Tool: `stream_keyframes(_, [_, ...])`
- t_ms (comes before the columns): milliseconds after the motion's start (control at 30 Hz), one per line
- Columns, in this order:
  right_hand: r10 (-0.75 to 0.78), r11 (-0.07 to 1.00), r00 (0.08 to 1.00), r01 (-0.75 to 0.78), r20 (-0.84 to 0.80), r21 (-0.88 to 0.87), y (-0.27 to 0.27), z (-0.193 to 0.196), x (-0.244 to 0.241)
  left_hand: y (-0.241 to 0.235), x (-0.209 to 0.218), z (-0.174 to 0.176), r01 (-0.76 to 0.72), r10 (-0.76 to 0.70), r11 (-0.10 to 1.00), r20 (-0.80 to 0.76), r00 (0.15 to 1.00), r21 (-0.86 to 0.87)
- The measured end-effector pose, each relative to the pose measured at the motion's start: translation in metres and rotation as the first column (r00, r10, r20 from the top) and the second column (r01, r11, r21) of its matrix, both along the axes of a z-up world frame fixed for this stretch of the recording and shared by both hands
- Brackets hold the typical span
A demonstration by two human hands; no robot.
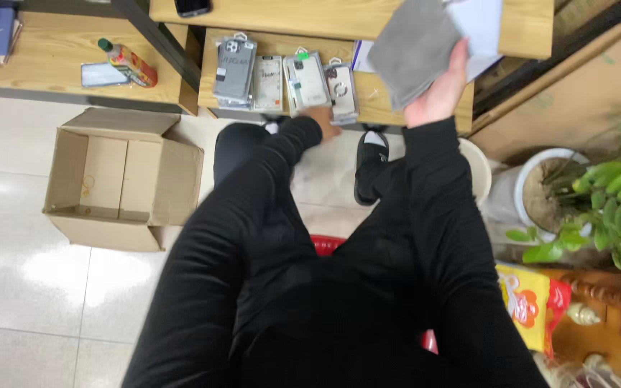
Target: The person washes a gray cloth in a white bucket of water, wrings it out, and then uses it to wipe a packaged phone case on a wooden desk. The cloth is folded and handled by hand during the process.
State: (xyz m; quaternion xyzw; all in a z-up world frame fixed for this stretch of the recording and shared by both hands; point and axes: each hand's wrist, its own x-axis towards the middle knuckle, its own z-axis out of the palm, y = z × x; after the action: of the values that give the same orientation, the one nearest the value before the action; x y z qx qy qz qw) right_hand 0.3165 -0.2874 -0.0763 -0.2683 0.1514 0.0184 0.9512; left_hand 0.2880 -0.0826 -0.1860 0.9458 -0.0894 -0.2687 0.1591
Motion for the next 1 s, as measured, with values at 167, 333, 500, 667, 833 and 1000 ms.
stream_keyframes(167, [-0.134, 0.990, 0.940, 0.139, -0.313, -0.006, 0.010, -0.047, -0.006, -0.056, 0.005, -0.072, -0.232, 0.217, 0.966, -0.130, 0.967, -0.115])
stream_keyframes(333, [-0.194, 0.977, 0.966, 0.175, -0.169, -0.122, -0.014, -0.059, 0.006, -0.059, 0.034, -0.109, -0.256, 0.248, 0.960, 0.084, 0.965, 0.112])
stream_keyframes(500, [-0.251, 0.959, 0.949, 0.217, -0.191, -0.182, 0.003, -0.066, 0.007, -0.042, 0.060, -0.154, -0.126, -0.038, 0.969, 0.635, 0.772, 0.211])
stream_keyframes(667, [-0.165, 0.954, 0.975, 0.118, -0.151, -0.277, 0.014, -0.052, -0.006, -0.011, 0.057, -0.164, -0.026, -0.164, 0.935, 0.499, 0.851, 0.353])
stream_keyframes(833, [-0.196, 0.942, 0.965, 0.136, -0.175, -0.305, 0.010, -0.039, -0.011, -0.002, 0.062, -0.175, -0.047, -0.241, 0.943, 0.773, 0.587, 0.330])
stream_keyframes(1000, [-0.192, 0.915, 0.973, 0.131, -0.127, -0.381, 0.003, -0.039, -0.016, -0.004, 0.069, -0.165, -0.074, -0.208, 0.957, 0.836, 0.507, 0.282])
